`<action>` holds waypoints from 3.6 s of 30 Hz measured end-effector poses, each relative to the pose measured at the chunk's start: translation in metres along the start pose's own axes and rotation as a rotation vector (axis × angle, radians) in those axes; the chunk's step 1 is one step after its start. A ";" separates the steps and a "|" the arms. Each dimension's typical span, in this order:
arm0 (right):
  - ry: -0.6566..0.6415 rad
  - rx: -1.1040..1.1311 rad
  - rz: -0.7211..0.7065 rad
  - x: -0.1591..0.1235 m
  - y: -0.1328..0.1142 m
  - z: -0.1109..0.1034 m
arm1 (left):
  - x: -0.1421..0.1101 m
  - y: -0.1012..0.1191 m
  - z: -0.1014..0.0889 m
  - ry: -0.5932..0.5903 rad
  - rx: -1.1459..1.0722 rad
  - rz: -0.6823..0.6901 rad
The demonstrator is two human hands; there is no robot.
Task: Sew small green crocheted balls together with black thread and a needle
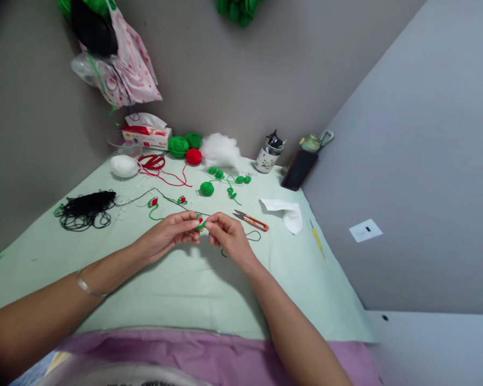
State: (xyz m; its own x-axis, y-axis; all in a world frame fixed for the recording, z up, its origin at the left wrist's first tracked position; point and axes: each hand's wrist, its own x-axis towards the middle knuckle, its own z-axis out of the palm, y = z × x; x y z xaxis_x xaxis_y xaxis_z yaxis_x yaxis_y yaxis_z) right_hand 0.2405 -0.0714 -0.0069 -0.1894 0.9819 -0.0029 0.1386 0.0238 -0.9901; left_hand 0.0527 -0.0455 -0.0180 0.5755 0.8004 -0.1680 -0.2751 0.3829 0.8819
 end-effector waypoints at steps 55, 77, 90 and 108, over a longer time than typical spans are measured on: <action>0.150 -0.117 -0.130 0.000 -0.018 -0.066 | 0.004 0.000 -0.008 -0.056 0.137 -0.090; 0.230 -0.427 -0.236 0.001 -0.011 -0.034 | 0.005 0.002 -0.006 -0.054 0.130 -0.111; 0.541 -0.285 -0.144 0.008 -0.007 -0.060 | 0.005 0.002 -0.009 -0.060 0.131 -0.115; 0.666 -0.312 -0.144 0.009 -0.008 -0.073 | 0.005 0.001 -0.009 -0.047 0.075 -0.128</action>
State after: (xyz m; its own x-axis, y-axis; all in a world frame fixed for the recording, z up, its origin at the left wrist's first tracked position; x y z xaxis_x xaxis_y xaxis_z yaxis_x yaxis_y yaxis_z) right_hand 0.3083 -0.0488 0.0117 0.3887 0.8686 0.3075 0.4454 0.1151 -0.8879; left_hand 0.0480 -0.0371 -0.0220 0.6384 0.7237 -0.2620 -0.1400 0.4439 0.8850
